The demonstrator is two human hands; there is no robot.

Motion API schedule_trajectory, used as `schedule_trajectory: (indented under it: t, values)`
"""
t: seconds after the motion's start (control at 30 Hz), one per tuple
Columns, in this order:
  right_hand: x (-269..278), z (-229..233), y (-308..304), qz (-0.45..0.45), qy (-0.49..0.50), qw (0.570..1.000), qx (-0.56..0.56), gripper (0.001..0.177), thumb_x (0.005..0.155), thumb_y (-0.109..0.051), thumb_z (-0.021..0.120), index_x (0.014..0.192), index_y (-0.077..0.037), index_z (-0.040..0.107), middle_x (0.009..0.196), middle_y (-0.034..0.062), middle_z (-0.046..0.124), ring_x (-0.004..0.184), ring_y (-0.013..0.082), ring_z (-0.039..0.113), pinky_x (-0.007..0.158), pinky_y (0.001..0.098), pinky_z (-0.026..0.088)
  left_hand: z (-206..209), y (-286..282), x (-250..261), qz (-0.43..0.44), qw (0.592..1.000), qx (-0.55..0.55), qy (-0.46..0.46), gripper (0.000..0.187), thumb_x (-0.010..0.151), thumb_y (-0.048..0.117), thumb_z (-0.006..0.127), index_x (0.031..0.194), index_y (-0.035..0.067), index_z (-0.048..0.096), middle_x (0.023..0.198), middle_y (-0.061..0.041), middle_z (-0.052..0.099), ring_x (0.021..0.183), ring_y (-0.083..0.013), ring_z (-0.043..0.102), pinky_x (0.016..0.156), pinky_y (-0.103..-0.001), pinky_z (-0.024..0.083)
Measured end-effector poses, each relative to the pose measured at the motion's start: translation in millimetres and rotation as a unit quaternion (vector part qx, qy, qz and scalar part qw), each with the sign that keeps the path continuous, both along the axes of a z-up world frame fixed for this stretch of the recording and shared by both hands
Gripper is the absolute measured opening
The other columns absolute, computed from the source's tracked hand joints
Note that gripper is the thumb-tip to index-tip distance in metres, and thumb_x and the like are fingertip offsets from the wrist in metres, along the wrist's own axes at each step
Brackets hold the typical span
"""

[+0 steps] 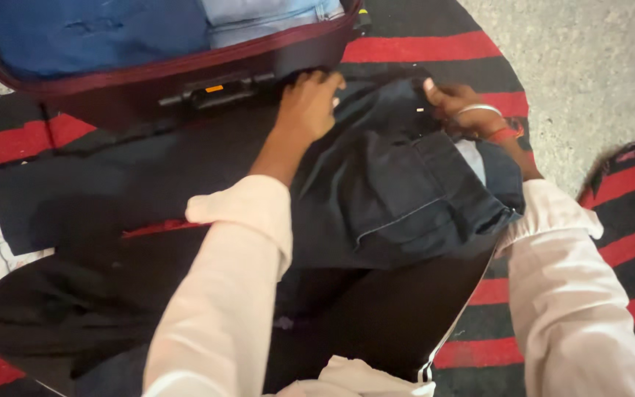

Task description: The person folds several pairs of trousers and shirts by hand on their lap and places them into a suitcase.

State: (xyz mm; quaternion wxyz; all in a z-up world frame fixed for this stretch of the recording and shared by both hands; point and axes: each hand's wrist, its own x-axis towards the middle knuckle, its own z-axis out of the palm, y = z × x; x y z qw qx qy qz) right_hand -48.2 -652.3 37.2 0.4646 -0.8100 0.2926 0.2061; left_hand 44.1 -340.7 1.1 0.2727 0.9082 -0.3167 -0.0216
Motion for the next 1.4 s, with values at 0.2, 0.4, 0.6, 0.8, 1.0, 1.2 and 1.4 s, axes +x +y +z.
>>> schedule_trajectory:
  t: [0.2, 0.4, 0.6, 0.8, 1.0, 1.2, 1.4]
  values:
    - [8, -89, -32, 0.112, -0.148, 0.977, -0.109, 0.057, 0.091, -0.047, 0.077, 0.113, 0.005, 0.069, 0.090, 0.0063, 0.072, 0.079, 0.0158, 0.068, 0.069, 0.0295, 0.053, -25, -56, 17, -0.011, 0.999, -0.032, 0.015, 0.032, 0.077, 0.004, 0.071, 0.105, 0.020, 0.066, 0.114, -0.005, 0.069, 0.116, -0.0329, 0.060, 0.092, -0.055, 0.046]
    - [-1, -90, -35, 0.040, -0.219, 0.975, 0.009, 0.028, 0.093, -0.021, 0.082, 0.110, 0.000, 0.074, 0.091, 0.0043, 0.072, 0.084, 0.0112, 0.062, 0.072, 0.0258, 0.050, -20, -76, 8, 0.059, 0.997, -0.051, 0.009, 0.031, 0.072, 0.000, 0.072, 0.096, 0.017, 0.066, 0.110, -0.007, 0.067, 0.113, -0.0308, 0.063, 0.090, -0.049, 0.050]
    - [7, -87, -28, -0.103, -0.379, 0.917, 0.070, 0.022, 0.090, 0.004, 0.079, 0.105, -0.003, 0.064, 0.088, 0.0013, 0.066, 0.080, 0.0094, 0.061, 0.072, 0.0243, 0.050, -15, -79, 5, 0.129, 0.985, -0.017, -0.117, 0.024, 0.084, 0.000, 0.068, 0.106, 0.010, 0.065, 0.114, -0.011, 0.062, 0.106, -0.0323, 0.065, 0.090, -0.048, 0.053]
    - [11, -136, -40, -0.038, -0.293, 0.955, 0.018, 0.046, 0.088, 0.001, 0.078, 0.128, -0.002, 0.056, 0.111, 0.0064, 0.068, 0.094, 0.0099, 0.068, 0.079, 0.0245, 0.056, -23, -45, -18, 0.030, 0.986, -0.123, -0.111, 0.036, 0.095, 0.010, 0.065, 0.131, 0.015, 0.063, 0.142, -0.011, 0.058, 0.134, -0.0343, 0.055, 0.116, -0.049, 0.044]
    - [14, -141, -65, 0.070, -0.291, 0.954, 0.007, 0.064, 0.092, -0.003, 0.078, 0.147, -0.003, 0.045, 0.120, 0.0119, 0.063, 0.103, 0.0177, 0.066, 0.088, 0.0329, 0.057, -30, 1, -45, -0.023, 0.996, -0.085, -0.032, 0.057, 0.096, 0.032, 0.066, 0.149, 0.016, 0.051, 0.163, -0.017, 0.032, 0.149, -0.0402, 0.032, 0.118, -0.056, 0.027]
    - [21, -68, -52, 0.210, -0.158, 0.948, -0.178, 0.088, 0.074, 0.005, 0.076, 0.151, -0.019, 0.042, 0.095, 0.0145, 0.071, 0.081, 0.0255, 0.069, 0.073, 0.0419, 0.056, 5, 74, -76, -0.062, 0.983, -0.171, 0.001, 0.052, 0.103, 0.028, 0.063, 0.151, 0.014, 0.050, 0.165, -0.013, 0.040, 0.152, -0.0314, 0.042, 0.123, -0.054, 0.034]
    - [46, -22, -75, 0.150, -0.105, 0.968, -0.175, 0.078, 0.079, 0.009, 0.055, 0.152, -0.015, 0.053, 0.107, 0.0114, 0.074, 0.086, 0.0280, 0.069, 0.064, 0.0470, 0.055, 20, 242, -37, 0.030, 0.984, 0.154, 0.082, 0.059, 0.086, 0.032, 0.075, 0.139, 0.011, 0.060, 0.139, -0.015, 0.060, 0.128, -0.0373, 0.057, 0.104, -0.049, 0.048]
